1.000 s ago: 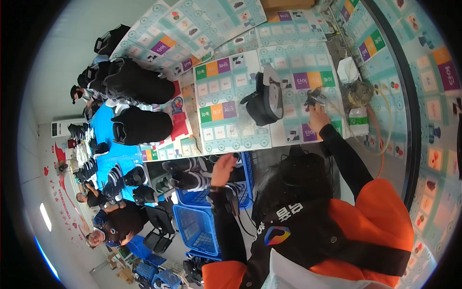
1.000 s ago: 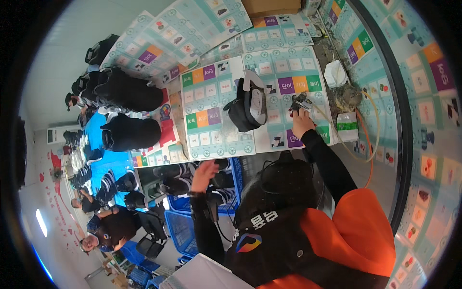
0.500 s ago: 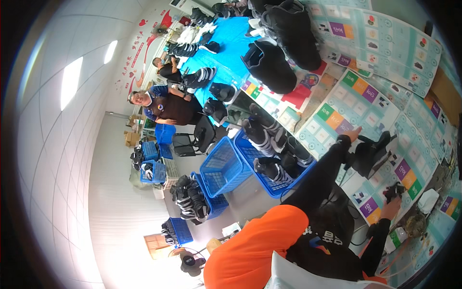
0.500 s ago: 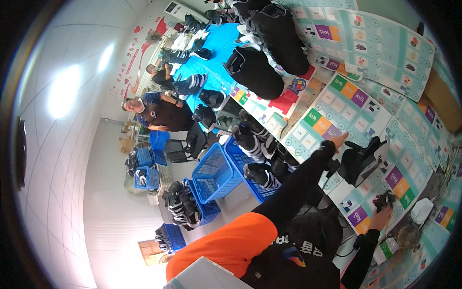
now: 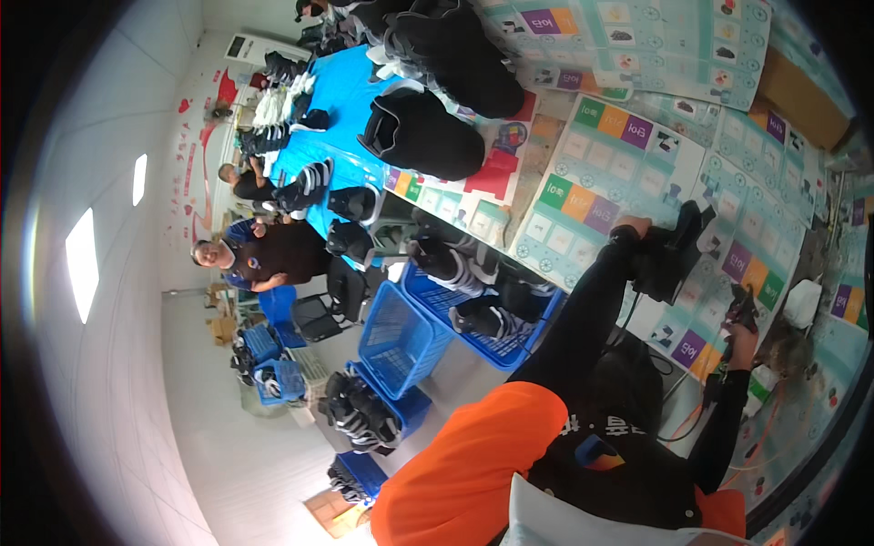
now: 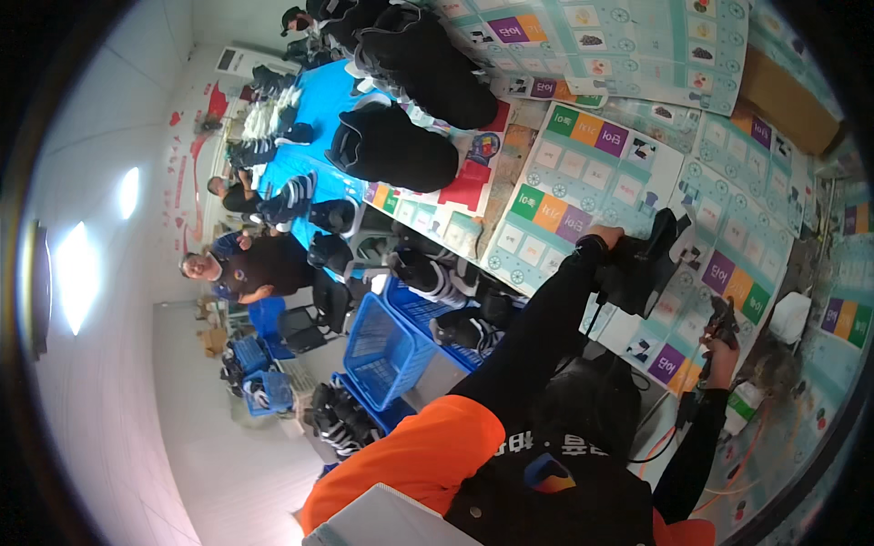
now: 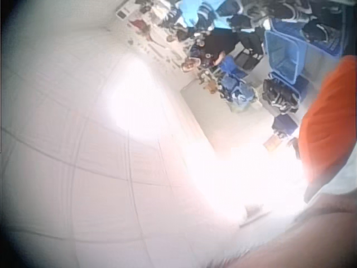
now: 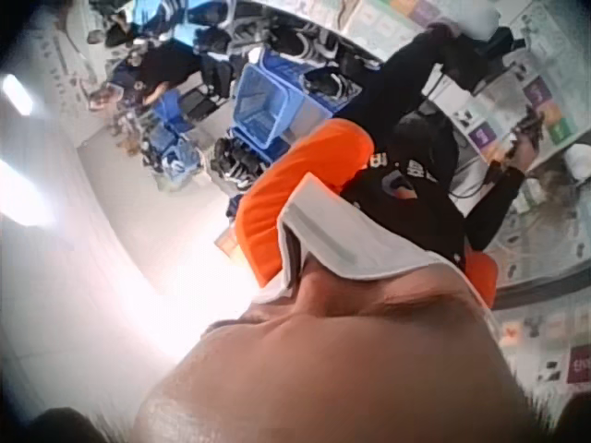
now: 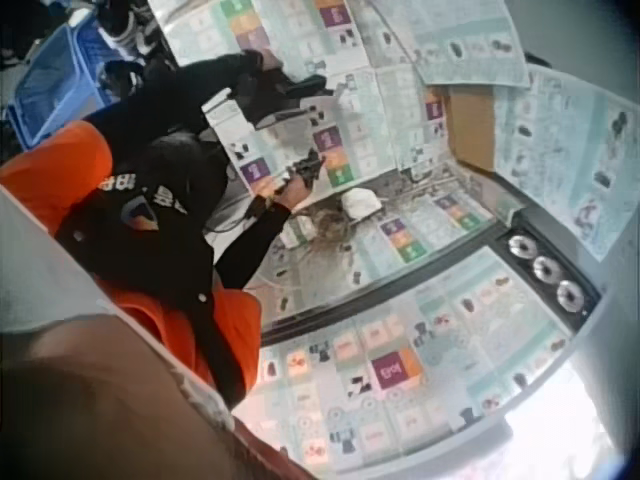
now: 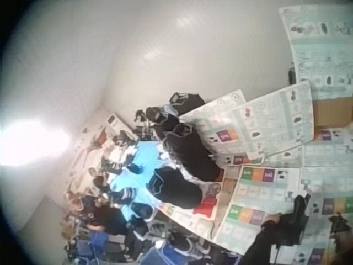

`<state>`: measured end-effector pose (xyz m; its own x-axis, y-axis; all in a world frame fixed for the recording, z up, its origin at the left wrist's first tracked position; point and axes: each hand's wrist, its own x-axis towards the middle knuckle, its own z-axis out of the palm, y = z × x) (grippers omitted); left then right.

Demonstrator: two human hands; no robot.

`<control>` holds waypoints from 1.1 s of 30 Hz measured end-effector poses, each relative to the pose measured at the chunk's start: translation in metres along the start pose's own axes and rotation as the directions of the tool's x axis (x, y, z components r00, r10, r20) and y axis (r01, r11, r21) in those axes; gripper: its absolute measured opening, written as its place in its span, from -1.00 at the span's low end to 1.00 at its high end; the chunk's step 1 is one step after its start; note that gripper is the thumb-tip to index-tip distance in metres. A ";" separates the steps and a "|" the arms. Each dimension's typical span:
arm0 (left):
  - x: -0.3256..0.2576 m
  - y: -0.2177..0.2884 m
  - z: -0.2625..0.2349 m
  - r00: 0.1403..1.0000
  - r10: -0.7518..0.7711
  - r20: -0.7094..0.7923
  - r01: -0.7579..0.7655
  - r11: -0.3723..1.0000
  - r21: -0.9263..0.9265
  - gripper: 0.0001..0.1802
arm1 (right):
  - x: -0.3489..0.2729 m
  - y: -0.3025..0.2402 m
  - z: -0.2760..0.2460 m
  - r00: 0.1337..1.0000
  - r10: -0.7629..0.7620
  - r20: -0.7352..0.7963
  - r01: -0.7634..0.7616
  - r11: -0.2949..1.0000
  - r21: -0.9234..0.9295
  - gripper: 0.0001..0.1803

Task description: The person trims excess material from the inside of shoes using a small hand tool. They pick up individual shoes from a blue crate, use the tool to cut away interior components, and then place the finished items back into another crate.

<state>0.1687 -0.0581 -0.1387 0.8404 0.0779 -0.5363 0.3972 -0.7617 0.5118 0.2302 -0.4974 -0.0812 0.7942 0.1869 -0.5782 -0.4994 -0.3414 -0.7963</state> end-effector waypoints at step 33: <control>-0.067 0.095 -0.090 0.958 -0.259 0.127 0.137 0.021 -0.990 -0.77 | -0.119 -0.122 0.001 0.997 -0.042 0.063 0.028 0.978 0.208 -0.78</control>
<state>0.1834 -0.0778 0.0062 0.6553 0.1900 -0.7311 0.4885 0.6315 0.6021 0.1964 -0.4770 0.0841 0.7909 0.2587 -0.5545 -0.5381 -0.1374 -0.8316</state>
